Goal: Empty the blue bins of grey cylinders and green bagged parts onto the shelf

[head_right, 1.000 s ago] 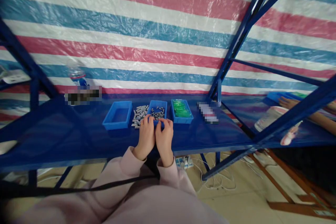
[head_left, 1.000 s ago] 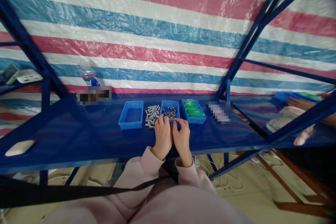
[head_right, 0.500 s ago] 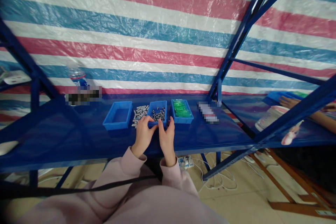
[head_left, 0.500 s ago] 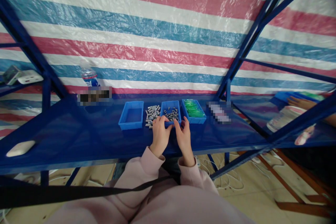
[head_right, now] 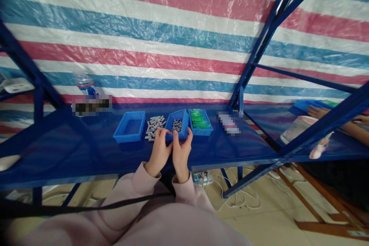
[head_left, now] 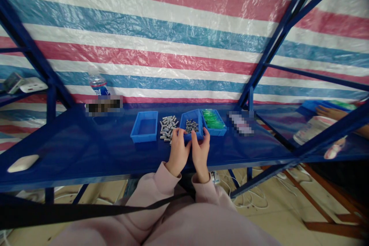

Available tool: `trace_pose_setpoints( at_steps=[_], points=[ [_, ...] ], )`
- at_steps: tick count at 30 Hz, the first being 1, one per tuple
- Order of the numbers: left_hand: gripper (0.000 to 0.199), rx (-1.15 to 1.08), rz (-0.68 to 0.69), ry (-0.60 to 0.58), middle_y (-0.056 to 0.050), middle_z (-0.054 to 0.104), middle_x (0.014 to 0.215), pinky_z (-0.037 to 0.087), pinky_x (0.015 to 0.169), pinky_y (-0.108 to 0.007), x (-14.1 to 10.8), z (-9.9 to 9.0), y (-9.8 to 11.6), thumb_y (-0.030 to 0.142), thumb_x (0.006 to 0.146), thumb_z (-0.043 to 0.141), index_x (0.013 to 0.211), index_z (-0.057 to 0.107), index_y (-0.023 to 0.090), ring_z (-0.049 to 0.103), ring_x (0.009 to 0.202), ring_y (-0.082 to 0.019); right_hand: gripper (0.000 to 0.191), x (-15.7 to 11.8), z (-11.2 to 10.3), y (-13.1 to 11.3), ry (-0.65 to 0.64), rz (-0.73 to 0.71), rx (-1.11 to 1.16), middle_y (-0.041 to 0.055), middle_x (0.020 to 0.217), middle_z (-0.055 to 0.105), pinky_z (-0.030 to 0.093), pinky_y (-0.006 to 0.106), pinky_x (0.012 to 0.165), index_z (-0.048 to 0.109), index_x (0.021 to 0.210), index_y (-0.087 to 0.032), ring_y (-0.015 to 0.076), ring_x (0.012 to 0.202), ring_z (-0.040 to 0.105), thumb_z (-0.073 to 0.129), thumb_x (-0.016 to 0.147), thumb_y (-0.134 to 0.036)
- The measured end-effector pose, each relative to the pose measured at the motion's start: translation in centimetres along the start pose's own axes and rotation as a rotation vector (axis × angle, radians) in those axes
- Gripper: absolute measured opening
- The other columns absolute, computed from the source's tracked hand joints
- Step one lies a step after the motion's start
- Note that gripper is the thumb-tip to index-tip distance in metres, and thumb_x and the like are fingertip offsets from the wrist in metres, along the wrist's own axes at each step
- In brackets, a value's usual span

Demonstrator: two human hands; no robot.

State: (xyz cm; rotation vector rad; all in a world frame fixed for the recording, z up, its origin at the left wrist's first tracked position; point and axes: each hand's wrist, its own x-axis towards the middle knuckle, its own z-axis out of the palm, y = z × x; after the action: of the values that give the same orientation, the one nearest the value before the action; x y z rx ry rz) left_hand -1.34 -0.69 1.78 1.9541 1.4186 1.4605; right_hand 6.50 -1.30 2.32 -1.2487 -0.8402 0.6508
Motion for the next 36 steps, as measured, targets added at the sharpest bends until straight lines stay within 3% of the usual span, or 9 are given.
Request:
trace_pose_setpoints(
  at_steps=[5, 9, 13, 23, 31, 36],
  points=[
    [0.046, 0.235, 0.078, -0.106, -0.018, 0.038, 0.134, 0.039, 0.103, -0.049, -0.6, 0.4, -0.2, 0.009, 0.081, 0.049, 0.125, 0.039, 0.014, 0.038, 0.130, -0.029, 0.070, -0.4, 0.2, -0.3, 0.016, -0.071, -0.032, 0.0111, 0.096, 0.069, 0.052, 0.035, 0.070, 0.042, 0.133, -0.013, 0.0216, 0.076, 0.066, 0.062, 0.077, -0.050],
    [0.045, 0.475, 0.052, -0.149, -0.020, 0.040, 0.140, 0.035, 0.107, -0.048, -0.6, 0.6, -0.1, 0.013, 0.088, 0.039, 0.133, 0.037, 0.010, 0.035, 0.134, -0.030, 0.065, -0.3, 0.2, -0.1, 0.056, -0.154, -0.129, 0.0148, 0.114, 0.064, 0.050, 0.039, 0.083, 0.047, 0.131, -0.014, 0.0255, 0.097, 0.063, 0.060, 0.078, -0.050],
    [0.051, 0.657, 0.060, -0.195, -0.020, 0.039, 0.145, 0.033, 0.109, -0.048, -0.8, 0.9, -0.6, 0.013, 0.087, 0.036, 0.138, 0.035, 0.007, 0.031, 0.137, -0.030, 0.063, 0.2, 0.2, 0.3, 0.066, -0.237, -0.190, 0.0157, 0.125, 0.057, 0.047, 0.042, 0.091, 0.048, 0.132, -0.015, 0.0278, 0.113, 0.056, 0.059, 0.080, -0.050],
    [0.051, 0.771, 0.057, -0.290, -0.018, 0.043, 0.142, 0.026, 0.113, -0.047, -1.1, 0.8, -0.9, 0.019, 0.088, 0.037, 0.137, 0.042, 0.006, 0.035, 0.136, -0.028, 0.049, 0.4, 0.6, 0.3, -0.028, -0.403, -0.324, 0.0127, 0.131, 0.053, 0.039, 0.043, 0.103, 0.052, 0.127, -0.019, 0.0251, 0.124, 0.047, 0.055, 0.084, -0.042],
    [0.054, 0.761, 0.027, -0.312, -0.021, 0.041, 0.143, 0.025, 0.113, -0.049, -1.0, 0.5, -0.6, 0.017, 0.085, 0.039, 0.136, 0.042, 0.001, 0.032, 0.137, -0.031, 0.081, 0.8, 0.3, 0.7, -0.049, -0.267, -0.255, 0.0158, 0.141, 0.045, 0.041, 0.042, 0.101, 0.030, 0.143, -0.016, 0.0277, 0.125, 0.048, 0.065, 0.076, -0.045],
    [0.056, 0.753, 0.018, -0.232, -0.022, 0.036, 0.146, 0.027, 0.112, -0.048, -1.2, 1.1, -1.2, 0.013, 0.084, 0.036, 0.138, 0.038, -0.001, 0.028, 0.139, -0.031, 0.083, 0.7, 0.3, 0.8, -0.140, -0.191, -0.334, 0.0189, 0.126, 0.058, 0.048, 0.045, 0.091, 0.033, 0.140, -0.012, 0.0312, 0.110, 0.060, 0.069, 0.071, -0.042]
  ],
)
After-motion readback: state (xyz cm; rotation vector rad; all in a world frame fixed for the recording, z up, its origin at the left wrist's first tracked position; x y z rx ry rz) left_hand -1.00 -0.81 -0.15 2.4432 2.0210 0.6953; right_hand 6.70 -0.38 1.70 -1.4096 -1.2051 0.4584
